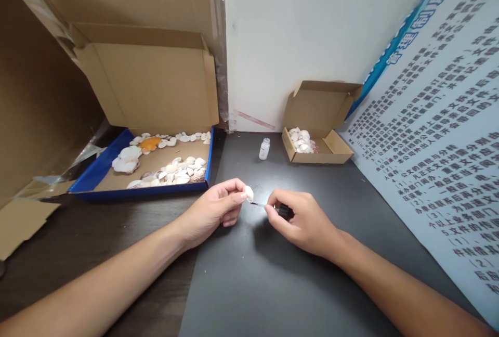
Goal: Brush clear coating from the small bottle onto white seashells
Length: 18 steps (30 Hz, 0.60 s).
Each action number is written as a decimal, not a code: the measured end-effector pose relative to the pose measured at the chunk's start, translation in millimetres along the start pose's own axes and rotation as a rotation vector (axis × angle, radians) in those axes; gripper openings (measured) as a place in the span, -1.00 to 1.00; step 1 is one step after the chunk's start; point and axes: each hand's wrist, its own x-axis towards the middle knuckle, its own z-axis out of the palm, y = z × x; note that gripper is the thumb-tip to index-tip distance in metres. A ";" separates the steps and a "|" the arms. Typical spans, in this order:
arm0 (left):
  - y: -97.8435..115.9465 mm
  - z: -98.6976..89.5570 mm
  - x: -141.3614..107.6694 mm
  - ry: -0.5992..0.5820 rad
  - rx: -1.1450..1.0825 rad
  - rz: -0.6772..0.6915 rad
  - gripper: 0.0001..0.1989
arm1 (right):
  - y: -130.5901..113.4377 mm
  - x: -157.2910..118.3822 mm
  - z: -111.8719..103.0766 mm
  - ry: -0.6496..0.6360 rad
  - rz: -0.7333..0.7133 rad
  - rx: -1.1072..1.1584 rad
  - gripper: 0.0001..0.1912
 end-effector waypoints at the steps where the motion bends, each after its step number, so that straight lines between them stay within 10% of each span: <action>1: 0.0 -0.2 0.2 0.003 0.001 -0.003 -0.77 | 0.3 -0.3 0.0 -0.009 0.006 0.003 -0.83; 18: 2.5 4.6 -0.1 0.045 0.030 -0.020 -0.74 | 2.2 0.6 -1.0 0.053 -0.035 0.028 -0.84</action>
